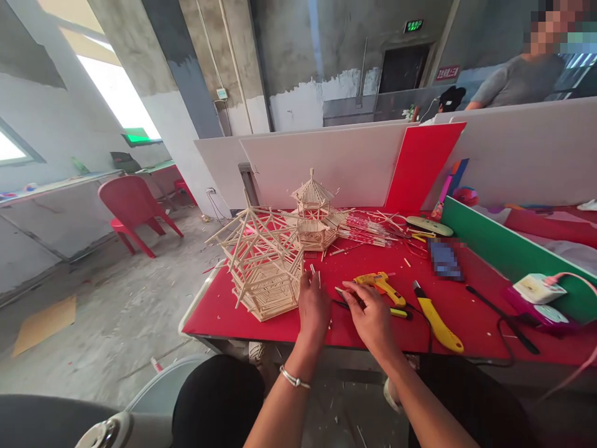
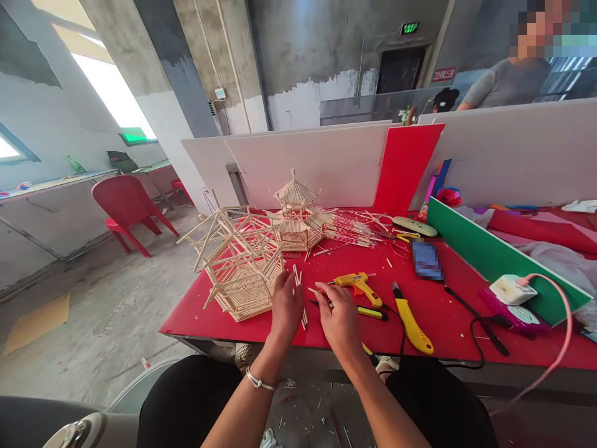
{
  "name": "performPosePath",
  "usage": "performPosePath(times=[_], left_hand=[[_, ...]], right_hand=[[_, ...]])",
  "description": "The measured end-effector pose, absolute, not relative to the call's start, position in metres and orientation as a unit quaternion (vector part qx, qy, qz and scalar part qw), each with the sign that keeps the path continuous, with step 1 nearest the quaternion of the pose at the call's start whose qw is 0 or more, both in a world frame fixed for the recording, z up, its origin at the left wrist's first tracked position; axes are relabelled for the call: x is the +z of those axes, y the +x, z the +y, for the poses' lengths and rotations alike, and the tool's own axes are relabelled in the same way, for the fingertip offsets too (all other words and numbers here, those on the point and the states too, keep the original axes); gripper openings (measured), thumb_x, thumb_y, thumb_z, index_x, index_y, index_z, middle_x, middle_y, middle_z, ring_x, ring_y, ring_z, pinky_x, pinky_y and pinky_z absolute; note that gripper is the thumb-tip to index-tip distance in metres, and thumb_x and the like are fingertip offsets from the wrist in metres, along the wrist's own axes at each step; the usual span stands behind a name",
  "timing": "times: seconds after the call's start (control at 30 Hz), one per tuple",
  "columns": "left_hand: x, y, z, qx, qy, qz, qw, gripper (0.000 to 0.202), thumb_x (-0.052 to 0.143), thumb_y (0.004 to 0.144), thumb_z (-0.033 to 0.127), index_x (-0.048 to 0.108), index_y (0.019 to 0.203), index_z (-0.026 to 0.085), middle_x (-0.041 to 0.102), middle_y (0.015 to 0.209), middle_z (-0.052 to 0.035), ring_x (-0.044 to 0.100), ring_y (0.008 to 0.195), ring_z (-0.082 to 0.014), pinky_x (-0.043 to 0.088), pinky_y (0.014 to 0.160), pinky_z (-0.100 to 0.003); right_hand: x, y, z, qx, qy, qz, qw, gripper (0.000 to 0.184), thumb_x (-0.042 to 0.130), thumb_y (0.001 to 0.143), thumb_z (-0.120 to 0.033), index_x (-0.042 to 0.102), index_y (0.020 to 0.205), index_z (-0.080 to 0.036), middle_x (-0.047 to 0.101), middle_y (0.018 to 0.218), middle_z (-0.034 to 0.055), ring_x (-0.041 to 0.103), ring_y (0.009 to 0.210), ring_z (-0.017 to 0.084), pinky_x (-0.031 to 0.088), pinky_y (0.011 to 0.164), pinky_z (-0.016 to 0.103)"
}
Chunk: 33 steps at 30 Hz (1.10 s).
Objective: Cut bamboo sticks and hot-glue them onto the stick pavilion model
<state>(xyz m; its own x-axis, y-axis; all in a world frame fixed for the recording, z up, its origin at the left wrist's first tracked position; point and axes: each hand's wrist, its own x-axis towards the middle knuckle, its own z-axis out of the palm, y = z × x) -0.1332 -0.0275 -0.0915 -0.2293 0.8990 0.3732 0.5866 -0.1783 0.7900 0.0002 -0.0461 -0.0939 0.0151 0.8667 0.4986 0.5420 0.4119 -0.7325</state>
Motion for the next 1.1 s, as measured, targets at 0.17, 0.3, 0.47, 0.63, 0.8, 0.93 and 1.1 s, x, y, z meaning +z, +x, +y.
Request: performPosePath(times=[0.17,0.3,0.47,0.63,0.8,0.93,1.1], left_hand=[[-0.081,-0.128,-0.071,0.595,0.334,0.496,0.537,0.033,0.070,0.078,0.046,0.070,0.080,0.013,0.060,0.068,-0.0029,0.053,0.058,-0.0115,0.042,0.054,-0.024],[-0.075,-0.130,-0.085,0.631,0.135,0.395,0.654,0.041,0.090,0.054,0.033,0.071,0.084,0.012,0.063,0.068,-0.0007,0.054,0.055,-0.0068,0.041,0.048,-0.017],[-0.068,-0.142,-0.086,0.662,0.088,0.394,0.631,0.036,0.091,0.053,0.025,0.070,0.080,0.012,0.064,0.067,-0.0001,0.055,0.054,-0.0060,0.042,0.045,-0.015],[-0.064,-0.154,-0.086,0.679,0.088,0.406,0.605,0.039,0.090,0.054,0.024,0.071,0.085,0.011,0.069,0.075,-0.0044,0.056,0.053,-0.0059,0.038,0.041,-0.014],[-0.064,-0.155,-0.086,0.675,0.090,0.410,0.607,0.044,0.092,0.050,0.024,0.071,0.086,0.010,0.069,0.073,-0.0046,0.057,0.054,-0.0066,0.040,0.042,-0.014],[-0.065,-0.151,-0.084,0.667,0.092,0.419,0.610,0.044,0.093,0.049,0.025,0.069,0.083,0.011,0.068,0.073,-0.0031,0.058,0.054,-0.0069,0.039,0.042,-0.015],[-0.058,-0.152,-0.082,0.675,0.088,0.419,0.601,0.045,0.093,0.047,0.025,0.069,0.082,0.012,0.060,0.065,0.0024,0.053,0.052,-0.0049,0.035,0.041,-0.014]], right_hand=[[-0.092,-0.023,-0.064,0.210,-0.538,-0.605,0.548,0.024,0.056,0.092,-0.041,0.067,0.093,-0.020,0.072,0.087,0.0072,0.065,0.077,0.020,0.053,0.072,0.033],[-0.087,-0.036,-0.076,0.131,-0.486,-0.656,0.563,0.016,0.055,0.093,-0.030,0.068,0.088,-0.022,0.072,0.084,0.0058,0.065,0.080,0.019,0.052,0.079,0.035],[-0.081,-0.028,-0.080,0.101,-0.415,-0.750,0.505,0.016,0.054,0.094,-0.023,0.068,0.100,-0.022,0.074,0.094,0.0045,0.067,0.087,0.019,0.052,0.085,0.036],[-0.093,0.027,-0.068,0.018,-0.528,-0.749,0.400,0.023,0.051,0.094,-0.030,0.071,0.100,-0.020,0.074,0.097,0.0071,0.066,0.091,0.023,0.052,0.084,0.038],[-0.112,0.082,-0.063,-0.031,-0.605,-0.761,0.232,0.051,0.061,0.083,-0.054,0.066,0.120,-0.019,0.069,0.115,0.0109,0.063,0.104,0.032,0.050,0.086,0.043],[-0.111,0.093,-0.051,-0.033,-0.639,-0.740,0.207,0.052,0.050,0.090,-0.055,0.062,0.126,-0.020,0.067,0.120,0.0121,0.062,0.107,0.029,0.049,0.086,0.040],[-0.105,0.099,0.001,0.059,-0.754,-0.649,0.084,0.042,0.059,0.080,-0.040,0.069,0.112,-0.015,0.071,0.105,0.0192,0.065,0.100,0.035,0.047,0.078,0.041]])
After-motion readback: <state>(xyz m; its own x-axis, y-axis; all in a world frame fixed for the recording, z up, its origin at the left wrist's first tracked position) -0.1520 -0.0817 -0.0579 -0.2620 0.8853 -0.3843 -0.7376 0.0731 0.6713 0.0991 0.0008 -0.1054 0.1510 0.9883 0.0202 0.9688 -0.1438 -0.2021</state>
